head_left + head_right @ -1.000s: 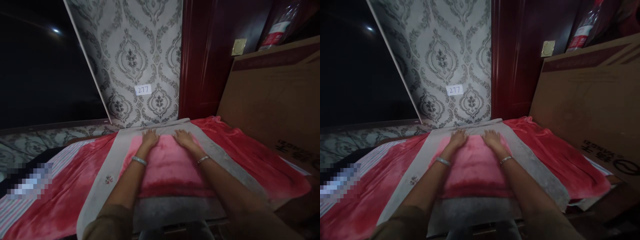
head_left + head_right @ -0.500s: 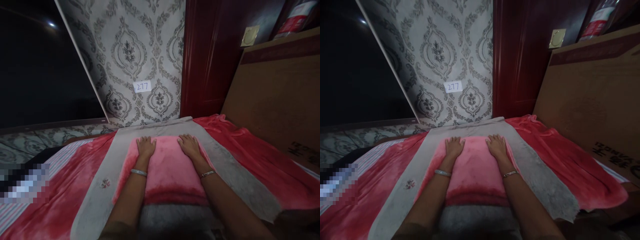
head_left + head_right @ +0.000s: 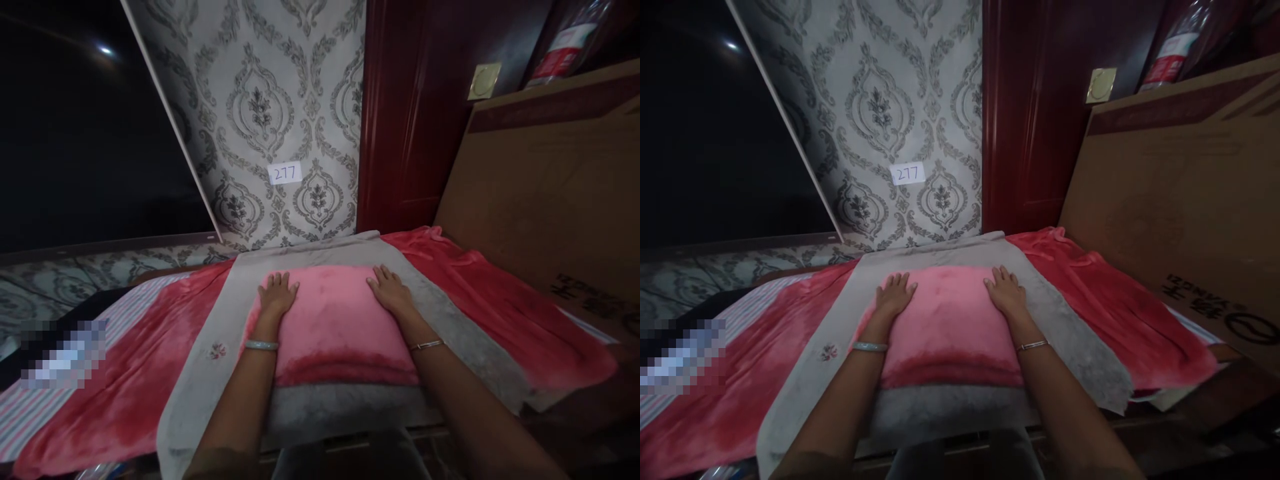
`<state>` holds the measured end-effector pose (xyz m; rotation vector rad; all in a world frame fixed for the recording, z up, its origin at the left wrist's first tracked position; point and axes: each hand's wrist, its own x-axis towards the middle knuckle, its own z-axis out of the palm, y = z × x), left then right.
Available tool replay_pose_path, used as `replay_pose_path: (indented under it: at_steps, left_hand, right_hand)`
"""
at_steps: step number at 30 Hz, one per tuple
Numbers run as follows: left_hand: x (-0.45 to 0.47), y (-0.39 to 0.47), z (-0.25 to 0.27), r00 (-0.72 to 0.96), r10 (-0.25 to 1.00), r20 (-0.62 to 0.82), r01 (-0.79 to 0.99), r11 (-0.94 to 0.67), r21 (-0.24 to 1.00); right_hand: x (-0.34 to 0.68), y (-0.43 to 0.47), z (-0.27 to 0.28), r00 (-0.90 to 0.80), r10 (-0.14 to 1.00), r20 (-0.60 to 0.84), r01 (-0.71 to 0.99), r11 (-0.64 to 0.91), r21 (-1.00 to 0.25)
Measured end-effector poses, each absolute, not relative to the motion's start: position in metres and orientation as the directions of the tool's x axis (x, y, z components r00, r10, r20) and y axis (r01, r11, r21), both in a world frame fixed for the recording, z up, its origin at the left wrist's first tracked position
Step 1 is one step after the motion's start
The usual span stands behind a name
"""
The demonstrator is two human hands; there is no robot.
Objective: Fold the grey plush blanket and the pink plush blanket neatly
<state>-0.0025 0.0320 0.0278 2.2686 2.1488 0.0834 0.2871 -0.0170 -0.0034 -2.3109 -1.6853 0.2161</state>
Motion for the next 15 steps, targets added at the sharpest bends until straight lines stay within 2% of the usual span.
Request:
replay_pose_path:
  at_steps: [4,8,12,15]
  left_hand:
    - [-0.01,0.014,0.034,0.063,0.996,0.068,0.997,-0.065,0.03]
    - [-0.022,-0.019,0.031,0.084,0.985,0.153,0.996,-0.088,0.016]
    - [-0.025,-0.059,0.017,0.12,0.941,0.316,0.993,-0.121,-0.018]
    - [-0.019,-0.082,0.005,0.152,0.932,0.328,0.988,-0.157,-0.013]
  right_hand:
    - [0.293,-0.03,-0.003,0.325,0.946,0.008,0.905,-0.309,-0.294]
    - [0.29,-0.043,0.013,0.307,0.949,0.075,0.931,-0.283,-0.229]
    - [0.254,-0.043,0.045,0.11,0.988,0.111,0.976,-0.086,-0.199]
    - [0.203,-0.034,0.056,-0.12,0.988,0.097,0.967,0.139,-0.213]
